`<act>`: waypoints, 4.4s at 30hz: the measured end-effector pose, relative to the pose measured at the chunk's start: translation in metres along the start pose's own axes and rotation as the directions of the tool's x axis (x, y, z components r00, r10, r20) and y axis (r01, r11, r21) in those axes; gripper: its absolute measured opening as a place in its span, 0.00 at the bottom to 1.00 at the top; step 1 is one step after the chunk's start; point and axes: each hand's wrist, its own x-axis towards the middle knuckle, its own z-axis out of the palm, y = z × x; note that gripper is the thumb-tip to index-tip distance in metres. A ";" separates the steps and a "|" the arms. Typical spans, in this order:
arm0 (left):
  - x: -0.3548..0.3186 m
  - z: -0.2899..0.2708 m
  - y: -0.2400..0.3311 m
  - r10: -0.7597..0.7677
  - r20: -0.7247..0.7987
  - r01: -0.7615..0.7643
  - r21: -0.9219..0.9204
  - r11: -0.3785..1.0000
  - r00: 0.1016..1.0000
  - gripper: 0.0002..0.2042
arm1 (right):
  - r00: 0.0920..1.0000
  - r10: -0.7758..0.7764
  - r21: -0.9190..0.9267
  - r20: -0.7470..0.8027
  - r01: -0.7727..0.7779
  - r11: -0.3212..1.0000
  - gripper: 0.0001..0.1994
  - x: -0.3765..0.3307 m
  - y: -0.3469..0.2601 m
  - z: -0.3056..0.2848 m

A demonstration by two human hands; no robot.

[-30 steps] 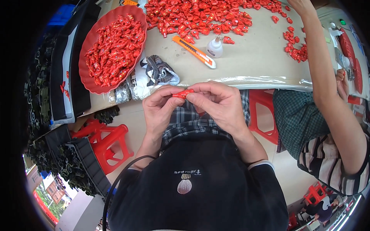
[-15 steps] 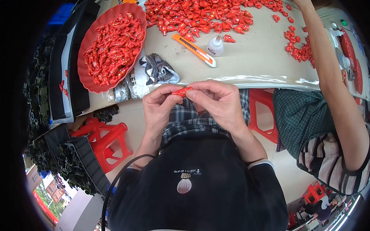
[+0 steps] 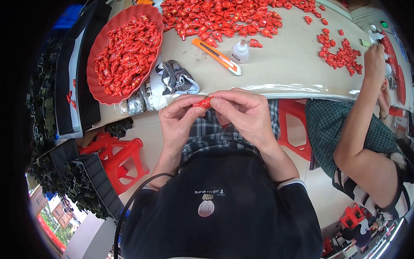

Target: The person assembles small red plastic toy components by hand, applying adhesive from a glue bottle to join them.

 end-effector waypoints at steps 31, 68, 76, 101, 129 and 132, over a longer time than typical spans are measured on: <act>0.000 0.004 0.001 0.252 -0.077 -0.210 0.353 0.912 0.965 0.07 | 0.997 -0.029 0.098 -0.069 0.035 0.995 0.08 -0.004 0.021 0.010; 0.006 -0.005 0.010 -0.131 0.069 0.137 -0.082 0.987 0.989 0.10 | 0.996 -0.069 -0.012 -0.054 0.069 0.998 0.08 0.002 0.012 0.008; 0.014 -0.008 0.021 -0.264 0.216 0.304 -0.181 0.935 0.940 0.13 | 0.949 -0.314 -0.363 -0.008 0.290 0.885 0.06 0.007 0.008 0.002; 0.012 -0.017 0.021 -0.206 0.186 0.241 -0.192 0.951 0.961 0.18 | 0.881 -0.456 -0.412 -0.124 0.373 0.832 0.14 0.019 -0.005 -0.025; 0.014 -0.024 0.021 -0.283 0.250 0.353 -0.306 0.884 0.926 0.19 | 0.965 -0.257 -0.263 0.054 0.263 0.928 0.14 -0.009 0.002 -0.037; 0.014 -0.024 0.020 -0.286 0.248 0.355 -0.308 0.883 0.926 0.19 | 0.964 -0.258 -0.267 0.066 0.267 0.926 0.14 -0.009 0.002 -0.038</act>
